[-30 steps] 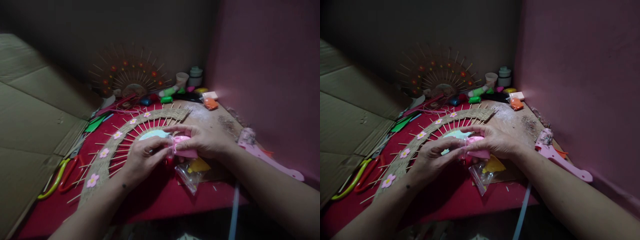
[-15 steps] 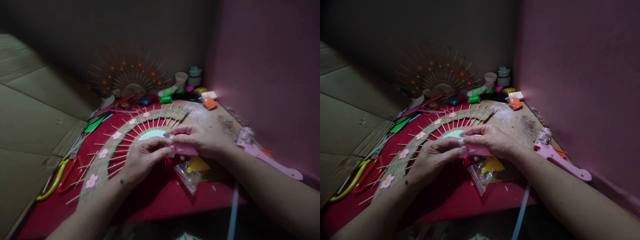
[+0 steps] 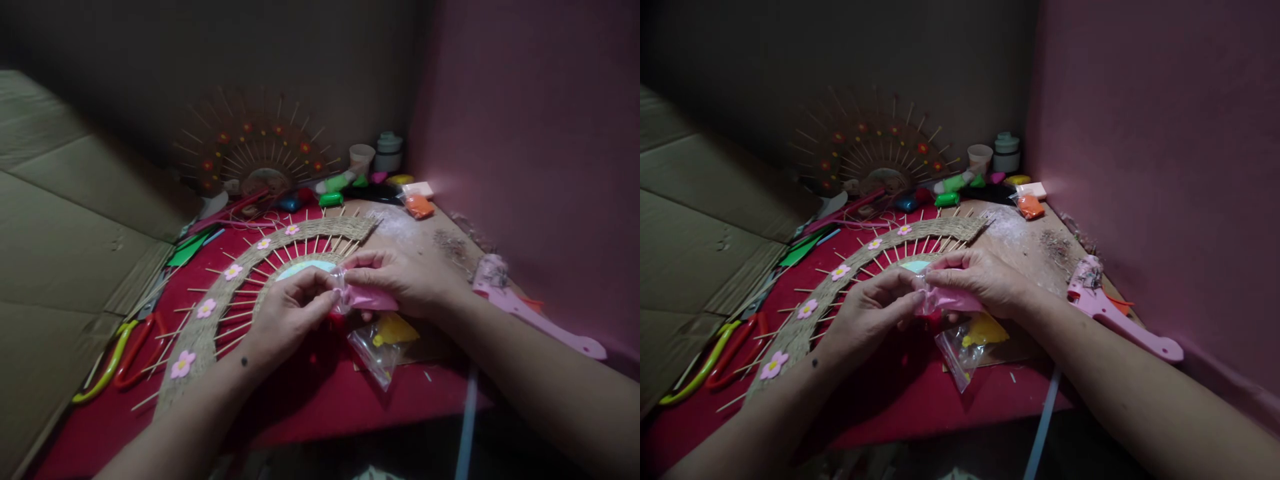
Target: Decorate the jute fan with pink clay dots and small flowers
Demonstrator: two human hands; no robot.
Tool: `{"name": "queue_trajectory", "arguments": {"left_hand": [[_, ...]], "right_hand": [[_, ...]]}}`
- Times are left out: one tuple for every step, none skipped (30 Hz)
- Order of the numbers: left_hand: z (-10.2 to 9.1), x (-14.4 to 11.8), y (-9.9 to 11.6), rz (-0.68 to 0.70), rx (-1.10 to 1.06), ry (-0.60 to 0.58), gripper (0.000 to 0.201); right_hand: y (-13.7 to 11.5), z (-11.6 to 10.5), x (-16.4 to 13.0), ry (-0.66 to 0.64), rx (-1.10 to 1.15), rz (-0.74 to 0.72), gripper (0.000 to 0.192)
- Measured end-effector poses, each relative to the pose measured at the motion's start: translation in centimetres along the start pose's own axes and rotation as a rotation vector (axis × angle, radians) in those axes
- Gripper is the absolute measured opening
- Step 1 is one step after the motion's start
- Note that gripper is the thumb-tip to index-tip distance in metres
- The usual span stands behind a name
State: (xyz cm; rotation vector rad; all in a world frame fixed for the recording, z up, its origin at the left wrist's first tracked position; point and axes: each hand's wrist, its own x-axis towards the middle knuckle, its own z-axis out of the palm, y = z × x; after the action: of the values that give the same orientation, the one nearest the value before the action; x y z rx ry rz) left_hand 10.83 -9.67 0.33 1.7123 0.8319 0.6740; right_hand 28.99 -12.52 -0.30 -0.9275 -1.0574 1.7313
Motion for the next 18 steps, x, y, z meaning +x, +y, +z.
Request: {"name": "queue_trajectory", "arguments": {"left_hand": [[-0.1,0.0,-0.1,0.037,0.061,0.005,0.010],[-0.2,-0.1,-0.3,0.080,0.135,0.018,0.009],[-0.3,-0.1,-0.4,0.124,0.213,0.041,0.009],[-0.4,-0.2,-0.6,0.164,0.282,0.070,0.010],[-0.4,-0.2,-0.7,0.197,0.329,0.098,0.011],[-0.5,-0.3,-0.8,0.217,0.348,0.121,0.011],[-0.4,-0.3,-0.9,0.221,0.341,0.138,0.012],[-0.3,-0.4,-0.9,0.217,0.316,0.146,0.012],[-0.2,-0.5,-0.9,0.209,0.286,0.151,0.011],[-0.1,-0.5,-0.8,0.199,0.262,0.156,0.010],[0.0,-0.6,-0.8,0.195,0.254,0.168,0.008],[0.1,-0.6,-0.8,0.199,0.263,0.185,0.008],[0.2,-0.6,-0.9,0.215,0.284,0.206,0.008],[0.3,-0.6,-0.9,0.241,0.313,0.225,0.010],[0.3,-0.6,-1.1,0.283,0.345,0.238,0.012],[0.3,-0.6,-1.2,0.344,0.378,0.240,0.013],[0.2,-0.5,-1.3,0.418,0.413,0.232,0.014],[0.0,-0.5,-1.4,0.493,0.449,0.211,0.015]], "right_hand": [[0.0,0.0,0.0,-0.006,-0.002,-0.003,0.015],[0.0,0.0,0.0,-0.011,-0.007,-0.006,0.014],[-0.1,0.0,0.0,-0.013,-0.010,-0.008,0.014],[-0.1,0.0,0.0,-0.014,-0.012,-0.009,0.015],[-0.1,0.0,0.0,-0.013,-0.015,-0.008,0.015],[0.0,0.0,0.0,-0.011,-0.018,-0.007,0.015],[0.0,0.0,0.0,-0.008,-0.020,-0.006,0.015],[0.1,0.0,0.1,-0.007,-0.023,-0.005,0.015],[0.1,0.0,0.1,-0.006,-0.028,-0.005,0.015],[0.2,0.0,0.1,-0.005,-0.033,-0.005,0.016],[0.2,0.0,0.1,-0.002,-0.038,-0.003,0.017],[0.2,0.0,0.1,0.002,-0.041,-0.001,0.018],[0.3,0.0,0.1,0.007,-0.044,0.002,0.019],[0.2,0.0,0.1,0.013,-0.045,0.006,0.019],[0.2,0.0,0.0,0.017,-0.044,0.010,0.020],[0.2,0.1,0.0,0.020,-0.043,0.015,0.020],[0.1,0.1,0.0,0.024,-0.040,0.018,0.020],[0.1,0.1,0.0,0.030,-0.035,0.023,0.020]]}}
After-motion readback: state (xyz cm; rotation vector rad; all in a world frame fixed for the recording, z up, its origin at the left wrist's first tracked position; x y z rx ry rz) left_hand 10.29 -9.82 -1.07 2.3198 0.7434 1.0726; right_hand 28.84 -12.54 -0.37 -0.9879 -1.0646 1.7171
